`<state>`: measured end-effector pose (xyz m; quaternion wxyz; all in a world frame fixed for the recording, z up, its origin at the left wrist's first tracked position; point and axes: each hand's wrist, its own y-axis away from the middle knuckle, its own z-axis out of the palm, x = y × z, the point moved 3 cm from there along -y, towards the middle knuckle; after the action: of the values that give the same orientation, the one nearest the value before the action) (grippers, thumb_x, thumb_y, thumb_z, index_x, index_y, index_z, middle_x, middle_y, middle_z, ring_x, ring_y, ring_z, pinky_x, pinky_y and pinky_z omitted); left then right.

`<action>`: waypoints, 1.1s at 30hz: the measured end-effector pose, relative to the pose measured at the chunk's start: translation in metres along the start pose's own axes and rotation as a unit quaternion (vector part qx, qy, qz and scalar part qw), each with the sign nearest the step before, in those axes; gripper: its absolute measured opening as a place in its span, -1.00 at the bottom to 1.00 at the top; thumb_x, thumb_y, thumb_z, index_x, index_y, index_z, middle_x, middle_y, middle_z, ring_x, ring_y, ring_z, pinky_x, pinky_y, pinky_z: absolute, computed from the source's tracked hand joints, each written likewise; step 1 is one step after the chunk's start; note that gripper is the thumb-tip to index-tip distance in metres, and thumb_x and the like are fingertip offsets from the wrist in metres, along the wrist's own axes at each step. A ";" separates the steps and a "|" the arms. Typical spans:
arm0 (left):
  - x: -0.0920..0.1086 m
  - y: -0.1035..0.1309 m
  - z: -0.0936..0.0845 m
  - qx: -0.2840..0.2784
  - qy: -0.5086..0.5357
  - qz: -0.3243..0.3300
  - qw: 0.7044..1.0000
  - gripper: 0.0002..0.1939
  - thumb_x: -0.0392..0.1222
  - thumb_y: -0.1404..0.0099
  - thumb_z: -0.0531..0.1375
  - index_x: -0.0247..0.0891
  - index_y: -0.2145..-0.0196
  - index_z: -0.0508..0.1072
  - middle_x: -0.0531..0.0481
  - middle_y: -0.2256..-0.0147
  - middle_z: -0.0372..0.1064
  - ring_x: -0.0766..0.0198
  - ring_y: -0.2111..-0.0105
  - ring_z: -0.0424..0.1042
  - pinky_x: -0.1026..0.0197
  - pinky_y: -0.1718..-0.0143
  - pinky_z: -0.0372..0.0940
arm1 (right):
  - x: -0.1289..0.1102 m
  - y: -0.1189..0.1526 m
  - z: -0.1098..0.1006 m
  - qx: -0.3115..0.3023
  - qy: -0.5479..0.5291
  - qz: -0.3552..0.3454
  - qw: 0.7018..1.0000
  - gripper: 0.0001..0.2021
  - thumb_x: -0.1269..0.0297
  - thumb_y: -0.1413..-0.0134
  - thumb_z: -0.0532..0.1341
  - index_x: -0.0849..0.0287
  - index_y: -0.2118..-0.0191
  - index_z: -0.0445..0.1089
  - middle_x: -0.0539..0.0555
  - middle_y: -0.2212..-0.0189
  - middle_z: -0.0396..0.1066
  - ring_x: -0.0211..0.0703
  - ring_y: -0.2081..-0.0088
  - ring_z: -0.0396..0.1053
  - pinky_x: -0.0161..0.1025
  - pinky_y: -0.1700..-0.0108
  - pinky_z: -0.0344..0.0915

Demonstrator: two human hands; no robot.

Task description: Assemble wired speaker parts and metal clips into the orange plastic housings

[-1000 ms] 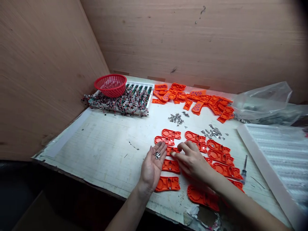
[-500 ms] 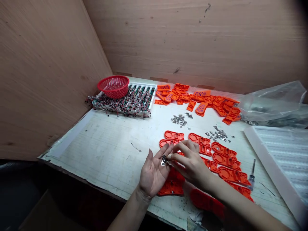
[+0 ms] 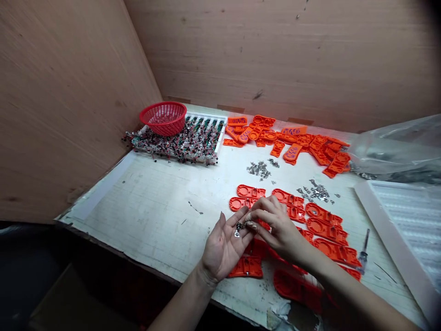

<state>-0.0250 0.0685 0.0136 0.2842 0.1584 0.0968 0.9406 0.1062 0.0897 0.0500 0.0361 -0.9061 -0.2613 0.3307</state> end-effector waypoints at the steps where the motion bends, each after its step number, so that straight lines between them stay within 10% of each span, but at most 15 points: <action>1: 0.000 0.000 -0.001 0.007 0.000 0.002 1.000 -0.45 0.02 -0.42 -0.14 -0.46 -0.14 0.24 -0.28 -0.17 0.19 0.09 -0.17 0.19 0.07 -0.24 0.01 | -0.001 0.000 -0.002 0.001 0.006 -0.001 1.000 -0.84 0.31 -0.23 0.08 0.13 0.33 0.39 0.12 0.29 0.33 -0.06 0.20 0.17 -0.11 0.20 0.11; 8: 0.020 0.002 0.004 0.062 0.012 0.081 0.995 -0.55 -0.07 -0.42 -0.13 -0.40 -0.05 0.35 -0.24 -0.12 0.27 0.12 -0.16 0.23 0.11 -0.20 0.12 | 0.021 -0.010 -0.015 0.086 0.123 0.008 0.989 -0.85 0.34 -0.21 0.09 0.13 0.30 0.40 0.11 0.30 0.32 -0.04 0.21 0.15 -0.09 0.23 0.02; 16: 0.030 -0.026 -0.006 0.185 0.006 0.114 0.976 -0.66 -0.24 -0.36 -0.04 -0.48 0.03 0.34 -0.38 -0.03 0.34 0.06 -0.07 0.35 0.08 -0.12 0.26 | 0.042 -0.024 0.011 0.025 0.150 -0.001 0.988 -0.84 0.35 -0.22 0.08 0.16 0.35 0.37 0.10 0.31 0.32 -0.07 0.21 0.10 -0.11 0.20 -0.02; 33: 0.024 -0.031 -0.015 0.182 -0.007 0.107 0.978 -0.65 -0.24 -0.36 -0.04 -0.49 -0.02 0.30 -0.41 -0.07 0.29 0.05 -0.10 0.31 0.07 -0.14 0.23 | 0.043 -0.017 0.023 0.001 0.216 -0.126 0.968 -0.70 0.41 -0.28 -0.03 0.20 0.39 0.39 0.09 0.45 0.31 -0.12 0.33 0.10 -0.17 0.24 0.00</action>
<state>-0.0340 0.1062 -0.0032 0.1495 0.2236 0.2467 0.9310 0.1119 0.1236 0.0110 0.1338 -0.9158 -0.3591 0.1202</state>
